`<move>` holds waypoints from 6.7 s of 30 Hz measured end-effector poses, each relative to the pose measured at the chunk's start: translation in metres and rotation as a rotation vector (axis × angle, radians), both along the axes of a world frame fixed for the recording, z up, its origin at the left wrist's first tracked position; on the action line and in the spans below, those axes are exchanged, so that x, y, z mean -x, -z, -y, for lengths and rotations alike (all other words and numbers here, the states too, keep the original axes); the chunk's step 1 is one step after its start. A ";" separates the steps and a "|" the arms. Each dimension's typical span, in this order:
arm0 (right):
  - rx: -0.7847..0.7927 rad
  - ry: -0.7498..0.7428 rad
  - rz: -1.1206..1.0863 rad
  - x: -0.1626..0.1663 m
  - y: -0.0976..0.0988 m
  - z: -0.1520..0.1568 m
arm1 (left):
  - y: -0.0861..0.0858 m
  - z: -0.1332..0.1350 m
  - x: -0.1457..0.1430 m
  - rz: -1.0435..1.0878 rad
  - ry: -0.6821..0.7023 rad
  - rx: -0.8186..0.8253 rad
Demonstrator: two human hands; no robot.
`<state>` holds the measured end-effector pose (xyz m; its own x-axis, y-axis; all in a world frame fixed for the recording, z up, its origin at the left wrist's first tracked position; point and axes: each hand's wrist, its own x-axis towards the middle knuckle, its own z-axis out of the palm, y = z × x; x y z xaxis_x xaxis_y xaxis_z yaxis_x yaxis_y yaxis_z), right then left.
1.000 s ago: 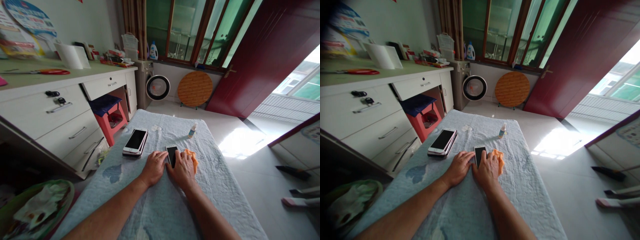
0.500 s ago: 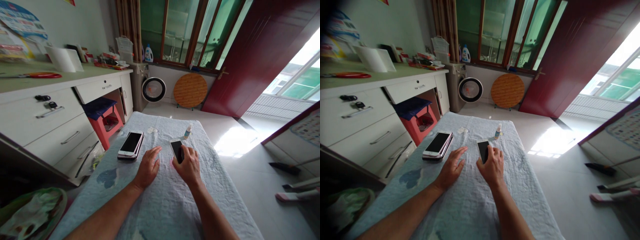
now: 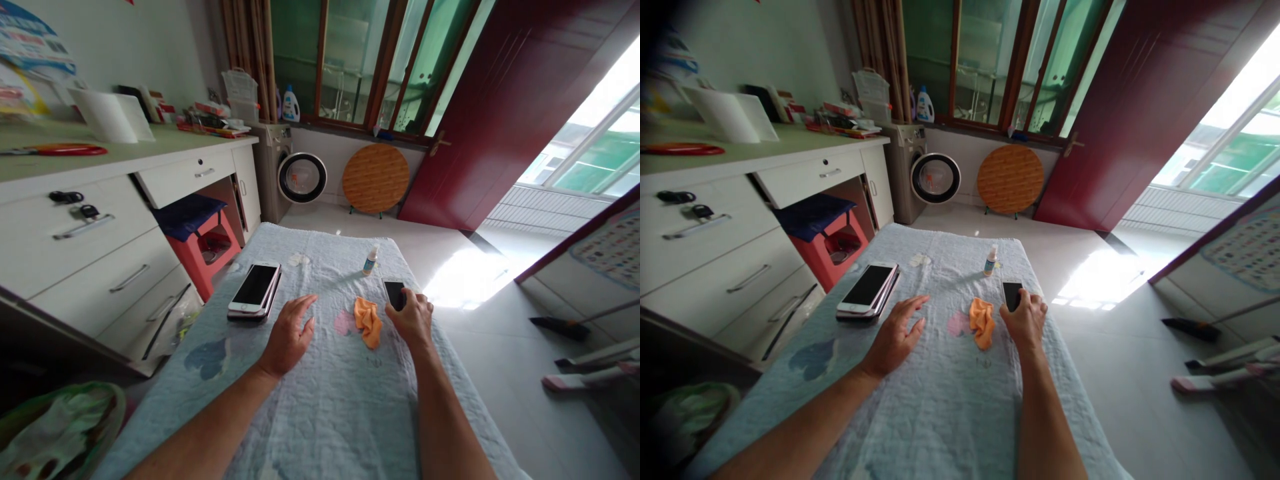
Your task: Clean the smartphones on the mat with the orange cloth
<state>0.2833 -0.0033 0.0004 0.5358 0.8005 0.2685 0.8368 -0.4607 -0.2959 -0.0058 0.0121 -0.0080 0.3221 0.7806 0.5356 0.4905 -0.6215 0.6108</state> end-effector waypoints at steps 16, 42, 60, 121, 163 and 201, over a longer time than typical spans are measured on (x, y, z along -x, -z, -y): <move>0.123 0.039 -0.015 -0.004 0.011 -0.004 | 0.000 -0.002 0.001 -0.017 0.001 0.005; 0.140 0.064 -0.058 -0.003 0.013 -0.007 | -0.003 -0.002 0.002 -0.071 0.002 -0.068; -0.102 0.015 0.011 -0.003 0.014 -0.002 | -0.039 -0.006 0.023 -0.216 -0.320 -0.315; -0.303 -0.643 0.089 0.072 0.007 0.002 | -0.047 -0.029 0.044 -0.641 -0.813 0.096; 0.188 -0.517 0.103 0.064 -0.015 0.016 | -0.007 0.006 -0.007 -0.678 -0.123 -0.115; -0.116 -0.671 -0.259 0.084 0.005 0.007 | -0.011 0.006 -0.002 -0.457 0.033 0.167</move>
<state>0.1992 -0.0098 -0.0042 -0.0028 0.9532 0.3024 0.8248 0.1732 -0.5383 -0.0038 0.0065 0.0029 0.5206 0.8295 0.2020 0.7136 -0.5527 0.4304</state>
